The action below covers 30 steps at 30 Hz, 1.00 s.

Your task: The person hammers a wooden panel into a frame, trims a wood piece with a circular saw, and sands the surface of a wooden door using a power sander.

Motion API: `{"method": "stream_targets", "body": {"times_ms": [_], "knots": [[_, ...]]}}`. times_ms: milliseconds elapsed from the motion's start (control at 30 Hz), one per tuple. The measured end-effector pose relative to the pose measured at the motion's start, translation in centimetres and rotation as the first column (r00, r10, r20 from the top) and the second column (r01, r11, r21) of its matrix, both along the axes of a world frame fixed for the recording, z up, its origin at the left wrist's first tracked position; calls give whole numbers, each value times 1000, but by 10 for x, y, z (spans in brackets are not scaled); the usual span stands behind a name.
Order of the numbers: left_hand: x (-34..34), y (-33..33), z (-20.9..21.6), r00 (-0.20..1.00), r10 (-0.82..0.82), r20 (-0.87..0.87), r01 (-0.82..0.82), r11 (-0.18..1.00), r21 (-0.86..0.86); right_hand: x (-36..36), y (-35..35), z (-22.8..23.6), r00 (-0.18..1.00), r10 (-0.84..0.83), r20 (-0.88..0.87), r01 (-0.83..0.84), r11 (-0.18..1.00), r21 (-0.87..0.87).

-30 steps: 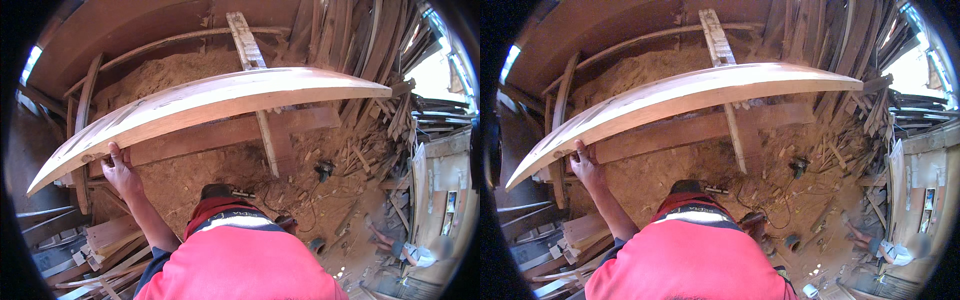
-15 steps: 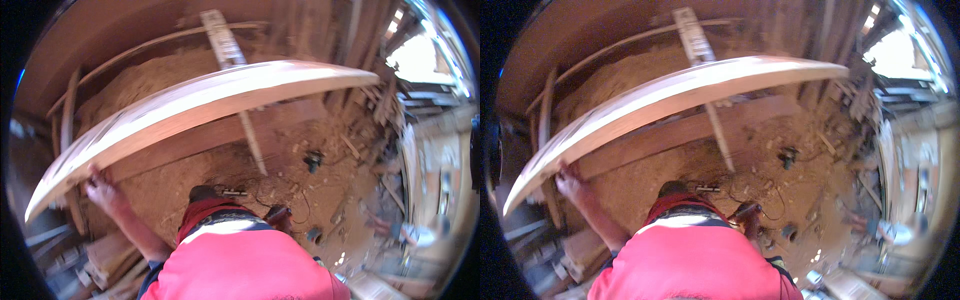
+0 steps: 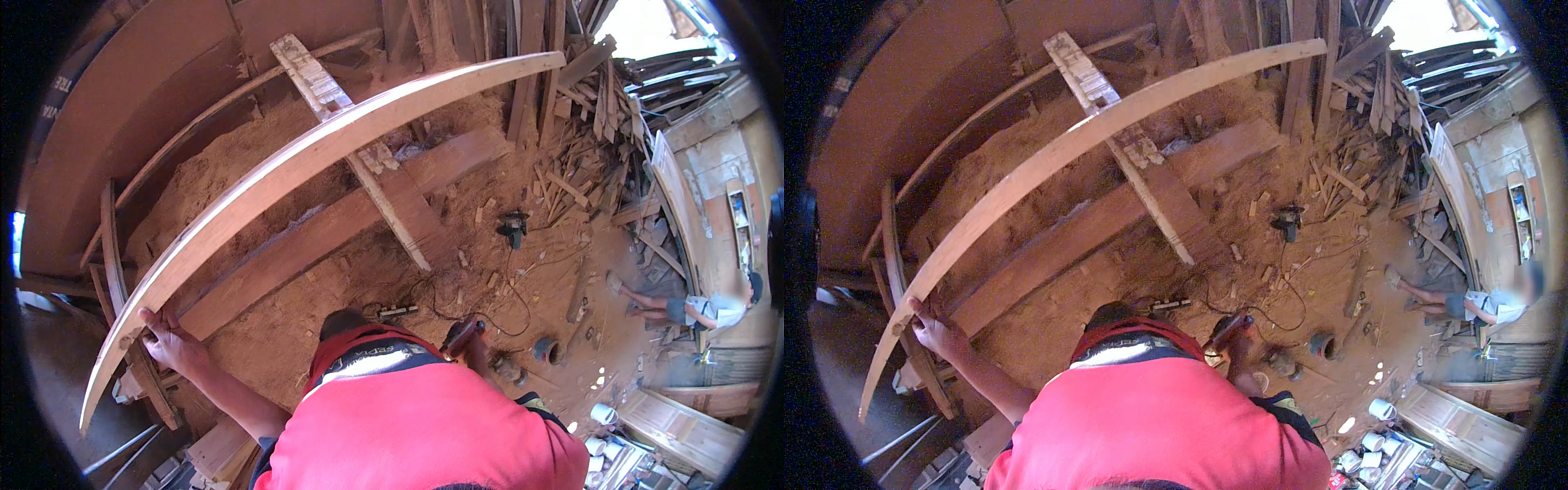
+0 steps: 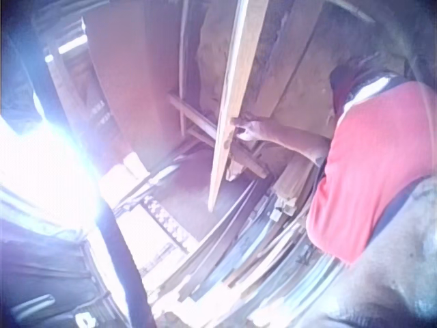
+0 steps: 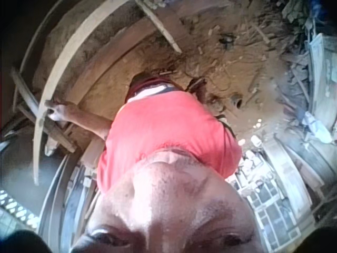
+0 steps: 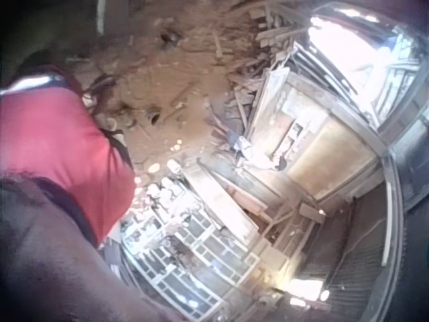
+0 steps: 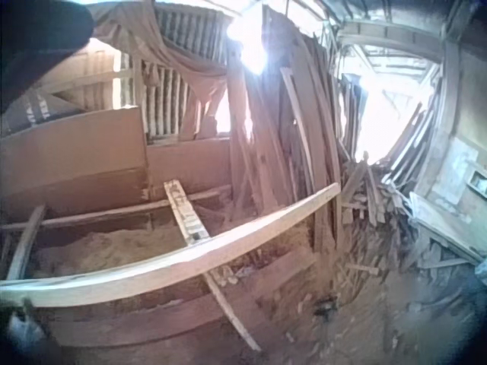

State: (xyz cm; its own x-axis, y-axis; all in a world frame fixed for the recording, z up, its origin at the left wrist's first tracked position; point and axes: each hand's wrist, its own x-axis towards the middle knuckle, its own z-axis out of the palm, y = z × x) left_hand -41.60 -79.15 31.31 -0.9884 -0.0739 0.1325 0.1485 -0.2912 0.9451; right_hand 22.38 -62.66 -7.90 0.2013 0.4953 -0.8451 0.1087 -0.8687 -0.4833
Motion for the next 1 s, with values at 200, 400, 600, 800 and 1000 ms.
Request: {"method": "stream_targets", "body": {"times_ms": [200, 400, 600, 800, 1000], "knots": [[-4, 22, 22, 995, 96, -15, -96, 995, -17, 10, -17, -3, 1000, -6, -10, 6, 1000, -10], [-7, 31, 44, 995, 102, 6, -101, 992, -78, 19, -27, -6, 1000, -20, -22, 19, 999, -25], [-28, 26, 36, 999, 10, -38, -11, 1000, -24, 33, -30, -8, 999, -35, -29, 34, 998, -44], [-23, 19, 23, 990, 140, 11, -138, 986, -96, 43, -22, -12, 999, -39, -29, 37, 998, -53], [20, -45, -11, 983, -20, 183, 57, 978, -200, 42, -17, -17, 999, -40, -28, 38, 997, -60]]}}
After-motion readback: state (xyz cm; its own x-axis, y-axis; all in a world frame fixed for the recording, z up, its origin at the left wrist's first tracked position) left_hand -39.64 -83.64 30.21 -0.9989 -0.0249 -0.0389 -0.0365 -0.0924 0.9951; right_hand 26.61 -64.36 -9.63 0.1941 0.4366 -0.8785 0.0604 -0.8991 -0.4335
